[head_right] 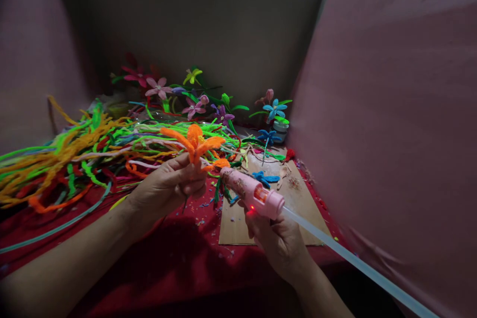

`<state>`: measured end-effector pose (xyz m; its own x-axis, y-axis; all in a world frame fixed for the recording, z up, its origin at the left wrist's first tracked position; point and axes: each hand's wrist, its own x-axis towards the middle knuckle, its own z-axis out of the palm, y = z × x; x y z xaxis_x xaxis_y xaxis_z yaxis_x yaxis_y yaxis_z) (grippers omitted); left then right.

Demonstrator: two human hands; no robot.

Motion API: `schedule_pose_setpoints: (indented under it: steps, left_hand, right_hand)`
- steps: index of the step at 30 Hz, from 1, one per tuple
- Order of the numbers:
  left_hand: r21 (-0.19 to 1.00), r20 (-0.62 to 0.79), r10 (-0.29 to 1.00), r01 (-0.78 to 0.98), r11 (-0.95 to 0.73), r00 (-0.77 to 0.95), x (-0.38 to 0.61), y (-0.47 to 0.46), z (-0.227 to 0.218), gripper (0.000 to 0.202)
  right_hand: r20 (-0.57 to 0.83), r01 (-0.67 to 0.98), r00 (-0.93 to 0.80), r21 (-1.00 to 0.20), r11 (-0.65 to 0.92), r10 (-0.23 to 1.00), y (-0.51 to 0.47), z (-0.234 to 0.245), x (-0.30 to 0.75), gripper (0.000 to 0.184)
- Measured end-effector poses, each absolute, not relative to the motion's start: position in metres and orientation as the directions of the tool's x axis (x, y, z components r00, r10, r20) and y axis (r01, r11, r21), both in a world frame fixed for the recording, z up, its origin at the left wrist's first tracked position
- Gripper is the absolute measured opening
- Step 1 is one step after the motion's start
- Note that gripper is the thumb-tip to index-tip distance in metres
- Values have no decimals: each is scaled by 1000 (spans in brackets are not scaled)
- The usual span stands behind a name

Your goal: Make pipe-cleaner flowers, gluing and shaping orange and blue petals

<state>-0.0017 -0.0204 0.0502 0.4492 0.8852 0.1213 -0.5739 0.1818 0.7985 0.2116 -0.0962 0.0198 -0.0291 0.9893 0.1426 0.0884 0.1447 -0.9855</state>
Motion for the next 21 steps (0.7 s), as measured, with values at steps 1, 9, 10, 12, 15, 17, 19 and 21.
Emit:
schedule_pose_setpoints:
  steps: [1,9,10,12,15,17,19,21]
  left_hand:
    - [797,120,886,-576,183,447,-2,-20,50,16]
    - [797,136,883,-579,173,450,-2,-20,50,11]
    - [797,140,882,-580,170,451,-2,-20,50,11]
    - [795,143,881,-583,170,452,-2,-20,49,12]
    - [792,132,878,-582,185,460,-2,-21,50,13]
    - [793,133,874,-580,190,467,-2,-22,51,13]
    - [793,135,873,-580,188,468,-2,-22,51,12]
    - [788,141,877,-588,182,460,-2,-22,52,11]
  right_hand:
    - [139,97,-23,-985,140,990,-96,19,212,32]
    - [187,120,-23,-975,188,982,-97,22,210,33]
    - [188,124,-26,-974,189,982,-96,23,210,35]
    - [185,138,-31,-972,188,982,-96,22,210,37]
    - [174,163,-34,-971,177,984,-95,19,212,34]
    - [163,187,-39,-968,168,986,-96,18,213,33]
    - [196,207,-43,-957,201,980,-97,20,213,34]
    - [281,229,-38,-932,282,959,-98,23,213,36]
